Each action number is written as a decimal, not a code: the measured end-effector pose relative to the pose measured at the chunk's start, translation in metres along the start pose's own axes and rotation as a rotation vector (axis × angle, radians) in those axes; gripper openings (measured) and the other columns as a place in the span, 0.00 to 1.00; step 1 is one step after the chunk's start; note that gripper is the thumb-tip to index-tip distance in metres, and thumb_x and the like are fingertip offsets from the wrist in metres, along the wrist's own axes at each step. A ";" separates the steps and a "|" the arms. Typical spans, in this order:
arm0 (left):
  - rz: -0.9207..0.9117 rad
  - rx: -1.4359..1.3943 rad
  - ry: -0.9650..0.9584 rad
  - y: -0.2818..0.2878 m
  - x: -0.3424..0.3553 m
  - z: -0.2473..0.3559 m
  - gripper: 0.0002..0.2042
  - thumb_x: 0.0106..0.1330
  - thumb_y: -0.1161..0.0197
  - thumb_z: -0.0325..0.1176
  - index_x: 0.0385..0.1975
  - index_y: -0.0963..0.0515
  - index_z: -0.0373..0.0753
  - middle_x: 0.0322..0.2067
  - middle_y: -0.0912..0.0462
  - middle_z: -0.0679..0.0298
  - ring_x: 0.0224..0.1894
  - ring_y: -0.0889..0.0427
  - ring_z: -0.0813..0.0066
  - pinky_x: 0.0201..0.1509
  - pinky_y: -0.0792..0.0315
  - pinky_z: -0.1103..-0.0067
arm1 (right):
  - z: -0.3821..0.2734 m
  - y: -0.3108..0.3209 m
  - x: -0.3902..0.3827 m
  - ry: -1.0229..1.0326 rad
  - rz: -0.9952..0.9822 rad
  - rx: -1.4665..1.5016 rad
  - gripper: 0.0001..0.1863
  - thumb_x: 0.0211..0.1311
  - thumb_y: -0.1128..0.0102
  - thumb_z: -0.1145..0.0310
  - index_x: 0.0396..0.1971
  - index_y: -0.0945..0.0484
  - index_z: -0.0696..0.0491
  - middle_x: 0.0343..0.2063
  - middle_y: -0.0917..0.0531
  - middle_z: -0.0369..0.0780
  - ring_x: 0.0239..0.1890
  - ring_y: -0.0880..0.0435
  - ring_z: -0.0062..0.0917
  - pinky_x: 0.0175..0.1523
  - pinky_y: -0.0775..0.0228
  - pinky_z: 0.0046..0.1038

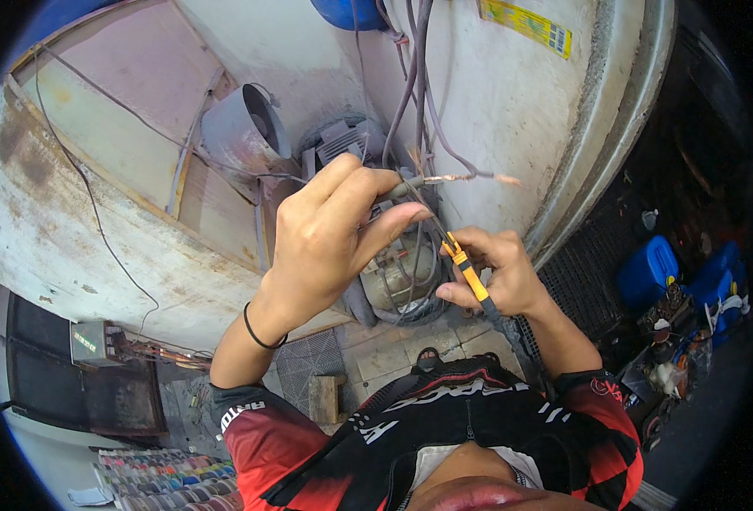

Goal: The person strips the insulation from two wires using shears and joins them together by twisting the copper strands, then begins to wrap the splice with electrical tape.

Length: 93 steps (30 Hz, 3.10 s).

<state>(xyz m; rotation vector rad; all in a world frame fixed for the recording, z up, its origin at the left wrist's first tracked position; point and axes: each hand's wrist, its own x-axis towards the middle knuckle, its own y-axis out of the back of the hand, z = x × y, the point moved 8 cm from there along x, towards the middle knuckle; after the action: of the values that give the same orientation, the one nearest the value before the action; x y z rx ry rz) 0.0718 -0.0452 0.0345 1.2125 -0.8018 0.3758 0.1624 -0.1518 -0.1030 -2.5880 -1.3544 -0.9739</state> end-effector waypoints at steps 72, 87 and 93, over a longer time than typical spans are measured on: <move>-0.021 -0.229 -0.071 -0.011 0.002 0.028 0.11 0.53 0.29 0.25 0.31 0.25 0.31 0.22 0.26 0.58 0.20 0.27 0.64 0.22 0.34 0.74 | 0.012 0.007 -0.006 0.183 0.135 -0.129 0.31 0.38 0.19 0.60 0.43 0.23 0.57 0.27 0.17 0.42 0.25 0.18 0.27 0.31 0.27 0.24; -0.029 -0.283 -0.021 -0.017 0.008 0.009 0.10 0.52 0.28 0.29 0.24 0.25 0.35 0.17 0.28 0.61 0.15 0.28 0.71 0.18 0.37 0.78 | 0.019 0.006 -0.007 0.158 0.216 -0.053 0.30 0.38 0.19 0.62 0.42 0.23 0.59 0.25 0.19 0.40 0.22 0.23 0.19 0.28 0.31 0.21; -0.011 -0.272 -0.011 -0.019 0.009 0.009 0.10 0.52 0.27 0.30 0.24 0.24 0.35 0.17 0.28 0.61 0.15 0.27 0.72 0.18 0.37 0.79 | 0.023 0.006 -0.008 0.148 0.222 -0.022 0.30 0.38 0.19 0.62 0.42 0.23 0.59 0.25 0.19 0.39 0.22 0.23 0.18 0.28 0.31 0.20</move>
<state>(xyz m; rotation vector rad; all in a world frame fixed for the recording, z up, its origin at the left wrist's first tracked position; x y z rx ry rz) 0.0869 -0.0609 0.0292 0.9651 -0.8269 0.2422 0.1754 -0.1529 -0.1247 -2.5528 -1.0027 -1.1202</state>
